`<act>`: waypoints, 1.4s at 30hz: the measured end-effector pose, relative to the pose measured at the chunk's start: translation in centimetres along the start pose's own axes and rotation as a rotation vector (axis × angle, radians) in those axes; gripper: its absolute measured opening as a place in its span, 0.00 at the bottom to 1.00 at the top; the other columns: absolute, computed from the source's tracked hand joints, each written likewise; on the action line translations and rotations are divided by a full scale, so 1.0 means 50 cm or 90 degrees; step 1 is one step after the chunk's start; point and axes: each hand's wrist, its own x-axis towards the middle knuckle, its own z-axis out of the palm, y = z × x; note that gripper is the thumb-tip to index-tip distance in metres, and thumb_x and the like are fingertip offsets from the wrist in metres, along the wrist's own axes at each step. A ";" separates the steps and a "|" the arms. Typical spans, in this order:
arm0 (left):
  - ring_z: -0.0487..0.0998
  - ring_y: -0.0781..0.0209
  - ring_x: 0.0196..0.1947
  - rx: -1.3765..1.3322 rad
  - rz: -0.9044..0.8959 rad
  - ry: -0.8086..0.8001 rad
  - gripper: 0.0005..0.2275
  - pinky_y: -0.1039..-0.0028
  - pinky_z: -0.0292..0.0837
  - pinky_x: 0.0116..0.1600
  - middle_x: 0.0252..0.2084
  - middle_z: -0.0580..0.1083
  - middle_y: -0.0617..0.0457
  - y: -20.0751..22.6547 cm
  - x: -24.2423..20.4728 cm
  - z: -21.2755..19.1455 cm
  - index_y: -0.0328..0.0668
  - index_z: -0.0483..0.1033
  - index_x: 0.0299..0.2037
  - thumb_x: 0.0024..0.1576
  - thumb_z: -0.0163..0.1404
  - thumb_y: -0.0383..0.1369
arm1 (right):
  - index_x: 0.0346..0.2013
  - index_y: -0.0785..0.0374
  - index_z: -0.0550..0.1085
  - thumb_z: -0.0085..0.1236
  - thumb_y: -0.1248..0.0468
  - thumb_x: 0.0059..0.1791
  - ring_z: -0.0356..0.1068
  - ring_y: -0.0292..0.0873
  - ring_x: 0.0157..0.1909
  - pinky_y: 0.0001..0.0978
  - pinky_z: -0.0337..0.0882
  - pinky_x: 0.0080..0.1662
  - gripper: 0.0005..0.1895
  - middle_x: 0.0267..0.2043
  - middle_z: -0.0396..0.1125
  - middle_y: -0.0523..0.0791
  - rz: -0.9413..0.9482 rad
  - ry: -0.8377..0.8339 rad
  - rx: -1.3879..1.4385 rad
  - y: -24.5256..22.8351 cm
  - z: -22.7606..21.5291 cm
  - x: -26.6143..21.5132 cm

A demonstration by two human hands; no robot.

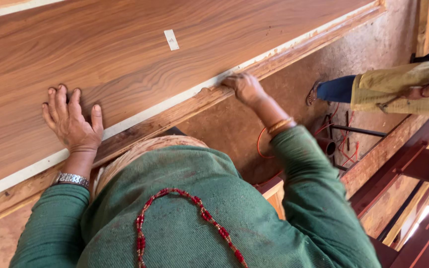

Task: The person sands the edges and corners of a wooden panel using a sanding block. The person holds the panel with one hand and sands with the other, moving along the perimeter and into the corners.

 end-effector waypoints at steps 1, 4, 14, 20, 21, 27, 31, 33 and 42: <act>0.51 0.38 0.80 0.001 -0.002 0.000 0.22 0.42 0.36 0.79 0.77 0.61 0.39 0.002 -0.009 -0.003 0.38 0.71 0.65 0.67 0.50 0.45 | 0.48 0.50 0.81 0.50 0.70 0.45 0.74 0.53 0.50 0.46 0.71 0.51 0.21 0.49 0.76 0.48 0.035 -0.076 0.040 0.005 -0.007 0.008; 0.52 0.38 0.80 0.004 0.008 0.016 0.22 0.42 0.37 0.79 0.77 0.61 0.39 0.007 0.009 -0.002 0.38 0.71 0.65 0.68 0.52 0.46 | 0.49 0.50 0.80 0.52 0.67 0.53 0.74 0.53 0.48 0.45 0.73 0.50 0.14 0.45 0.76 0.47 0.131 -0.217 0.149 0.039 -0.052 0.059; 0.52 0.39 0.80 -0.006 0.000 0.011 0.22 0.42 0.38 0.79 0.77 0.61 0.39 0.000 0.008 -0.004 0.36 0.71 0.64 0.67 0.53 0.44 | 0.50 0.52 0.79 0.50 0.69 0.48 0.73 0.52 0.53 0.45 0.72 0.53 0.18 0.52 0.75 0.45 0.007 -0.009 0.125 -0.076 -0.003 0.046; 0.52 0.38 0.79 -0.008 0.008 0.009 0.24 0.42 0.37 0.78 0.76 0.61 0.38 0.007 0.001 -0.007 0.37 0.71 0.67 0.67 0.52 0.45 | 0.48 0.50 0.80 0.49 0.70 0.47 0.74 0.52 0.51 0.45 0.73 0.53 0.19 0.48 0.76 0.45 0.018 -0.104 0.142 -0.067 0.015 0.054; 0.52 0.38 0.79 -0.005 0.013 0.017 0.24 0.43 0.37 0.78 0.76 0.61 0.38 0.010 0.006 -0.005 0.37 0.71 0.68 0.67 0.52 0.45 | 0.47 0.49 0.81 0.50 0.70 0.48 0.74 0.52 0.50 0.44 0.73 0.52 0.19 0.47 0.76 0.45 0.023 -0.149 0.153 -0.058 0.002 0.073; 0.52 0.41 0.80 -0.025 0.007 0.022 0.24 0.44 0.36 0.79 0.76 0.61 0.39 -0.001 -0.003 0.001 0.37 0.71 0.68 0.67 0.49 0.45 | 0.50 0.49 0.79 0.52 0.70 0.46 0.74 0.53 0.47 0.44 0.74 0.47 0.21 0.47 0.75 0.46 0.091 -0.227 0.183 -0.068 -0.050 0.121; 0.50 0.42 0.80 -0.025 -0.003 0.007 0.24 0.44 0.35 0.78 0.76 0.61 0.39 -0.013 0.005 0.005 0.36 0.70 0.68 0.68 0.48 0.45 | 0.50 0.49 0.80 0.51 0.72 0.48 0.74 0.52 0.50 0.43 0.74 0.48 0.20 0.49 0.75 0.46 0.000 -0.069 0.169 -0.132 -0.026 0.082; 0.49 0.42 0.80 -0.029 -0.003 -0.002 0.24 0.44 0.35 0.78 0.77 0.60 0.39 -0.018 0.011 0.003 0.36 0.70 0.68 0.68 0.48 0.46 | 0.50 0.51 0.79 0.52 0.71 0.48 0.74 0.53 0.51 0.42 0.75 0.51 0.18 0.51 0.75 0.47 -0.044 0.020 0.161 -0.159 -0.008 0.062; 0.57 0.41 0.76 -0.158 -0.026 -0.010 0.18 0.45 0.40 0.78 0.72 0.66 0.41 -0.024 0.019 -0.033 0.43 0.74 0.62 0.66 0.48 0.43 | 0.51 0.44 0.79 0.56 0.59 0.53 0.74 0.53 0.49 0.42 0.74 0.49 0.13 0.48 0.75 0.46 0.142 -0.287 0.119 -0.125 -0.033 0.124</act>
